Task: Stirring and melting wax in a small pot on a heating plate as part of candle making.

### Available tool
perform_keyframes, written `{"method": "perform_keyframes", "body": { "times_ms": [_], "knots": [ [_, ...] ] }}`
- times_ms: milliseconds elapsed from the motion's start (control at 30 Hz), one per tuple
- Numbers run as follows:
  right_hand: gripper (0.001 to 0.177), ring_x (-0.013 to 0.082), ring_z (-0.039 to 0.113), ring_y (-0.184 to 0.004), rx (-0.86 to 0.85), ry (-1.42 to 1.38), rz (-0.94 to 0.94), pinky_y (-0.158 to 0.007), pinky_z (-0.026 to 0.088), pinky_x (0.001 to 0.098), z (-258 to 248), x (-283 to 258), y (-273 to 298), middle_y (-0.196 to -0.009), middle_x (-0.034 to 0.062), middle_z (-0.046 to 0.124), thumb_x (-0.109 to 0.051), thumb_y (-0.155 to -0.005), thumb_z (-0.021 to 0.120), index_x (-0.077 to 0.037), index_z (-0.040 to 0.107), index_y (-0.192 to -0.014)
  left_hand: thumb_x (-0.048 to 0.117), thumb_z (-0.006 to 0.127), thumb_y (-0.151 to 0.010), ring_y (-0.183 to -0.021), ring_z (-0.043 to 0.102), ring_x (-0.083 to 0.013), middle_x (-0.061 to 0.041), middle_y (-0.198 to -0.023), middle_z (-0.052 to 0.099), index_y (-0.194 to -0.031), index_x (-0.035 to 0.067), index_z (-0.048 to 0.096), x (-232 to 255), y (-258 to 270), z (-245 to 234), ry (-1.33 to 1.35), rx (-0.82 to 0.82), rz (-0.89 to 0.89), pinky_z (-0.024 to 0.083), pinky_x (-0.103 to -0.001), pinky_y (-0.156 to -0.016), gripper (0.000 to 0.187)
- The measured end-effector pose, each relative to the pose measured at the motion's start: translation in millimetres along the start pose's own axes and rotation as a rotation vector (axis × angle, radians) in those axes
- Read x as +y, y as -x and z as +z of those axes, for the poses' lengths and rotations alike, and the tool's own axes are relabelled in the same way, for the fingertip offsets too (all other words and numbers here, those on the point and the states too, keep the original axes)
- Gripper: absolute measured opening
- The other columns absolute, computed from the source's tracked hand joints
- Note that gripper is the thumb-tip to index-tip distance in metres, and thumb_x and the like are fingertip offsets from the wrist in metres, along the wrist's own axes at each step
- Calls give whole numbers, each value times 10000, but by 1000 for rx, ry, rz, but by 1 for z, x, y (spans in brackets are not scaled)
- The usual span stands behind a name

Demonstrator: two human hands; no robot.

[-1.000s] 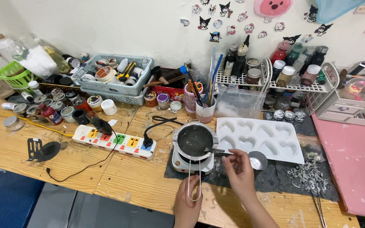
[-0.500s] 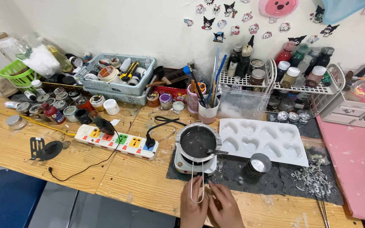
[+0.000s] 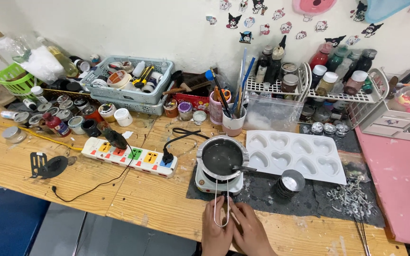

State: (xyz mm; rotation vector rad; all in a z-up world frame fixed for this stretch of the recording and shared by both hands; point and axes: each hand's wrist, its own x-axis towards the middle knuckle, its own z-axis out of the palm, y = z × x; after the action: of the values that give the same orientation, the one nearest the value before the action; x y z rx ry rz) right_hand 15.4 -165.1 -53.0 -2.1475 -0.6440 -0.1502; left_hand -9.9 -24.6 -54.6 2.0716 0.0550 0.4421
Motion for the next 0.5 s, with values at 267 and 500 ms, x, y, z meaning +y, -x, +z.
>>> {"method": "perform_keyframes", "body": {
  "times_ms": [267, 500],
  "knots": [
    [721, 360, 598, -1067, -9, 42, 29, -881, 530, 417, 2, -1, -1, -1184, 183, 557, -85, -822, 692, -77, 451, -1501, 83, 662, -863, -1279, 501, -392, -226, -1373, 497, -1421, -17, 478, -4, 3, 2, -61, 19, 47, 372, -490, -1067, 597],
    [719, 373, 580, -1083, -47, 106, -6, -874, 521, 423, 5, 8, 1, -1187, 193, 551, -94, -809, 711, -73, 465, -1484, 103, 629, -909, -1298, 505, -396, -219, -1405, 493, -1460, 16, 462, -7, 4, 4, -25, -20, 37, 400, -473, -1079, 583]
  ]
}}
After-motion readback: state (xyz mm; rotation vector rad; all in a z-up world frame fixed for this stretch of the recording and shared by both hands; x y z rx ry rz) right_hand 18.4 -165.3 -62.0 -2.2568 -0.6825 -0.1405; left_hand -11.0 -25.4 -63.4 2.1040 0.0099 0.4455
